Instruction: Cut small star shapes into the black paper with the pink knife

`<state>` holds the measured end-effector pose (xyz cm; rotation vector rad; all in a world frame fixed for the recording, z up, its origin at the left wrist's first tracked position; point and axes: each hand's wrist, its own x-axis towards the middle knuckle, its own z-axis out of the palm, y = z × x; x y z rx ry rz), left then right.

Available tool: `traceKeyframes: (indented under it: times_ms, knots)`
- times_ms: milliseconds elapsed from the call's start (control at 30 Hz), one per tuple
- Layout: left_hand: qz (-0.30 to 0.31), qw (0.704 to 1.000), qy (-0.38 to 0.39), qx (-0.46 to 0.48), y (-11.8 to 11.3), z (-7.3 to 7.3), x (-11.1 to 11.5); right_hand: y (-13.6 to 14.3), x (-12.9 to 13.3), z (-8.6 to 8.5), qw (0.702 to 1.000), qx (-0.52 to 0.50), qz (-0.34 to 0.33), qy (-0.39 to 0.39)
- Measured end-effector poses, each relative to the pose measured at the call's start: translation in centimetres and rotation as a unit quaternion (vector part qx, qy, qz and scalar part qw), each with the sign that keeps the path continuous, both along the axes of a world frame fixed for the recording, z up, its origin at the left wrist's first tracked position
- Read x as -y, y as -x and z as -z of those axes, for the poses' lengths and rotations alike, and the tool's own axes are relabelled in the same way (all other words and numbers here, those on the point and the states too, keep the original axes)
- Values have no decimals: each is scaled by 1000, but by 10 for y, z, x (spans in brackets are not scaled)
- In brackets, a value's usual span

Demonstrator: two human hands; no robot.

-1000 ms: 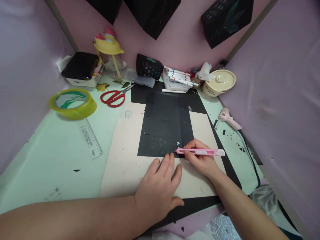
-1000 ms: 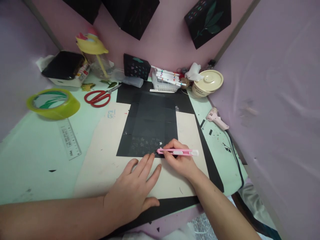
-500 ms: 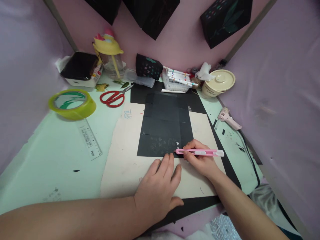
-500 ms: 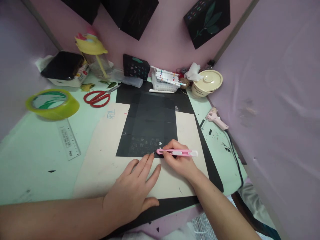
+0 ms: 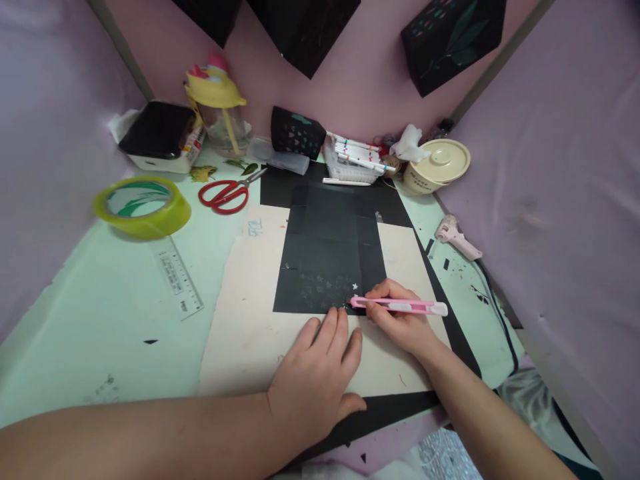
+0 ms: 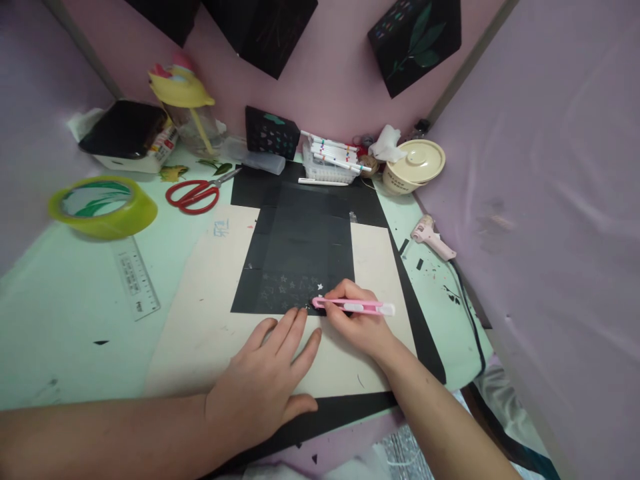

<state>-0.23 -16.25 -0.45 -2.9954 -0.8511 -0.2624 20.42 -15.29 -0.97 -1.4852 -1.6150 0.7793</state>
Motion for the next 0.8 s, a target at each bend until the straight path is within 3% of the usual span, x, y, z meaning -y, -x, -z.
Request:
traceKeyframes:
  times_ms: [333, 800]
  knots:
    - [4, 1000, 12, -1, -1, -1, -3, 10, 7, 3, 976, 93, -82, -181]
    - [8, 1000, 20, -20, -2, -2, -4, 9, 7, 2, 991, 53, -55, -112]
